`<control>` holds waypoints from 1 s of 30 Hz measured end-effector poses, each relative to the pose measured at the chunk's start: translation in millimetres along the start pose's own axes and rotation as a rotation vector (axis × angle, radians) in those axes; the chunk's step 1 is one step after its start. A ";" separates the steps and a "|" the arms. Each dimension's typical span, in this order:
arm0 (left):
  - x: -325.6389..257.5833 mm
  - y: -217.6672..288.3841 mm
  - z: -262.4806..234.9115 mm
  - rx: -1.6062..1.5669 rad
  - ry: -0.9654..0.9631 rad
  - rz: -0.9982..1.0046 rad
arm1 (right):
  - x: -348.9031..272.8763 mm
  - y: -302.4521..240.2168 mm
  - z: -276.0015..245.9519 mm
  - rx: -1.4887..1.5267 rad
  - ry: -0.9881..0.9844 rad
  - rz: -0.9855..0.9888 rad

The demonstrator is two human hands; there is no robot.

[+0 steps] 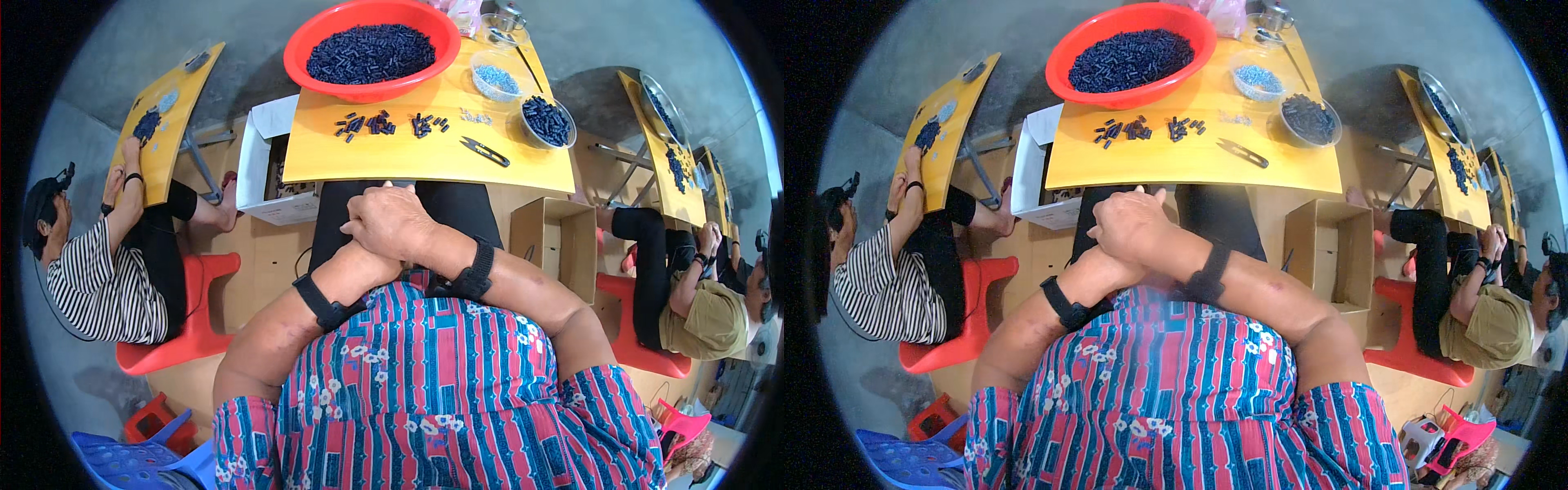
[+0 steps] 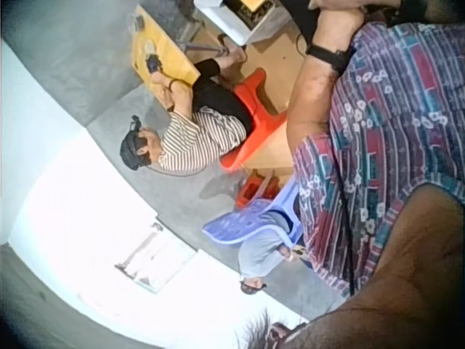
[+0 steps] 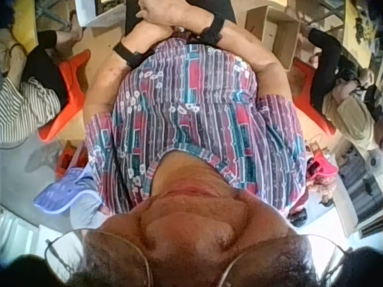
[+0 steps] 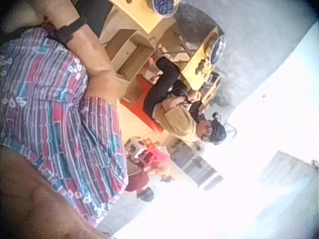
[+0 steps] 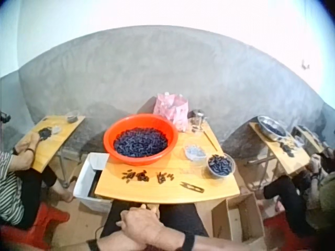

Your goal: Assembling small blue plastic components into white caps by hand at a workshop table.

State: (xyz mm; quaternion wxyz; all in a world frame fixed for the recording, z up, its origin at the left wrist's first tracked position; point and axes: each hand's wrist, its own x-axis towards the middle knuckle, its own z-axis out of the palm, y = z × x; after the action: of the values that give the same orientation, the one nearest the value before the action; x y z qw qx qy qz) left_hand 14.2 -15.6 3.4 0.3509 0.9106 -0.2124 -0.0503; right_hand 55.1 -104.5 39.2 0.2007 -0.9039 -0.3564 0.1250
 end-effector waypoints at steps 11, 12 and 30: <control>13.8 -3.7 0.2 -0.131 -0.056 -0.082 | 4.7 7.5 13.0 -0.040 0.115 -0.026; 14.0 -2.5 1.1 -0.141 -0.063 -0.089 | 4.8 5.7 9.3 -0.037 0.114 -0.023; 3.4 -1.0 4.9 -0.344 -0.152 -0.200 | -2.4 5.2 8.6 0.248 0.064 -0.046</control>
State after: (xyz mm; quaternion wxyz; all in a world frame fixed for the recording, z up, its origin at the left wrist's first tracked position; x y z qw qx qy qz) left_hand 16.5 -19.4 -0.8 0.4776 0.8473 -0.1348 -0.1891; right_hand 53.3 -107.3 29.4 0.3248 -0.8673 -0.3524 0.1344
